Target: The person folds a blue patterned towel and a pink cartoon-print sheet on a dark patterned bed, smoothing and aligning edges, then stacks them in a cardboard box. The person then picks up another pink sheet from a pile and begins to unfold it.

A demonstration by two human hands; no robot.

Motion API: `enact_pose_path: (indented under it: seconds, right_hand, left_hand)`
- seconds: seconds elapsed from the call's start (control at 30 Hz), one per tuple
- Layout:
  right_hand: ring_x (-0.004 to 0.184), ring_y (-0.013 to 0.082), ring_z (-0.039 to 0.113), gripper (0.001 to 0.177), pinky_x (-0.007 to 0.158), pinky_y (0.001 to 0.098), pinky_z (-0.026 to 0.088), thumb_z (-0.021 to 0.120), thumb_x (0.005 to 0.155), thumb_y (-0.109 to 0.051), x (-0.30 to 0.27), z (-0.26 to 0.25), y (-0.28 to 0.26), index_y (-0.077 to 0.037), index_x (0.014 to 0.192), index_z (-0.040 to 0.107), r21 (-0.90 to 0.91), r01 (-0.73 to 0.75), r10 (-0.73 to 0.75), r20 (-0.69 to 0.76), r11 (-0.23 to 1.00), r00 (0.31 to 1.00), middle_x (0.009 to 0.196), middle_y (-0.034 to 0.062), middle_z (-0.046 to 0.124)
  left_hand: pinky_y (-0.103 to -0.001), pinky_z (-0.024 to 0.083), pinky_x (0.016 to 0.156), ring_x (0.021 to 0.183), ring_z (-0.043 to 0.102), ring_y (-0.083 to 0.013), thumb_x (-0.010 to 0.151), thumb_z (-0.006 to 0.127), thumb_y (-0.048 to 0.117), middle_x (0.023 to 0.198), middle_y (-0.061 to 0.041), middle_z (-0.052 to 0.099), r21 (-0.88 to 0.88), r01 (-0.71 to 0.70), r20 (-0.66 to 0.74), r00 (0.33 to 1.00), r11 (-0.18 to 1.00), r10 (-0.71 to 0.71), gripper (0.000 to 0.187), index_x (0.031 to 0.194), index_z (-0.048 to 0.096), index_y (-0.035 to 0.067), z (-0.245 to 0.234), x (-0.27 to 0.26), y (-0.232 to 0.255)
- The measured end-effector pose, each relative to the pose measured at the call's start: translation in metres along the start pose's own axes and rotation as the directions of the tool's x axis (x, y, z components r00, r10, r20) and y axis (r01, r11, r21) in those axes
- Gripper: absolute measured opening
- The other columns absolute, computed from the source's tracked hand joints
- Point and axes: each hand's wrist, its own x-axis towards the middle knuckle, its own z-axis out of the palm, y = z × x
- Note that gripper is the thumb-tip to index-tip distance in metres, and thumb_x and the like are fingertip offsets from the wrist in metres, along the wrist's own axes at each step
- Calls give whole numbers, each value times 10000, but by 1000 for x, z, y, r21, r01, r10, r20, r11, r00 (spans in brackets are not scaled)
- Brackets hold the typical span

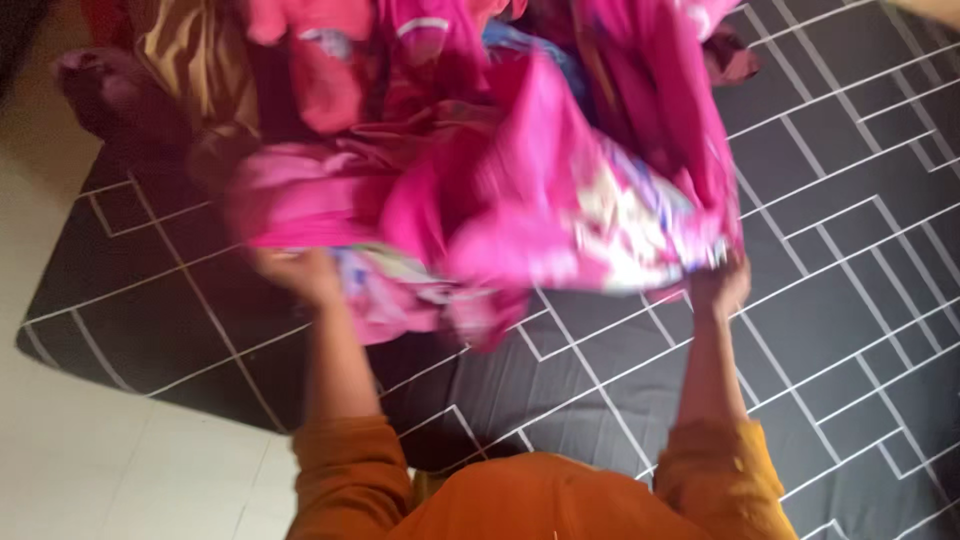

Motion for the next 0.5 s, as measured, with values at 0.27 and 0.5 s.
enact_pose_path:
  seconds: [0.27,0.5]
  right_hand:
    - [981,350,683,270,839,582,488,768,838,-340,-11,-31,-11,-111,980,787,-412,116,-53,161,904,986,1003,150,720]
    - [1371,389,508,798,1188,431,427,798,835,-176,27,85,-228,-47,1538,443,376,433,-531,210,819,821,1475,192,527]
  left_hand:
    - [-521,518,1004,1216,568,-452,997,846,292,1391,-352,517,478,13,-30,1000,879,2,796,1530,360,-42,-43,58,53]
    - [-373,559,1017,1239,628,-292,943,709,97,1409,-235,574,-32,121,78,990,992,-118,628,1483,428,-56,-8,-48,21]
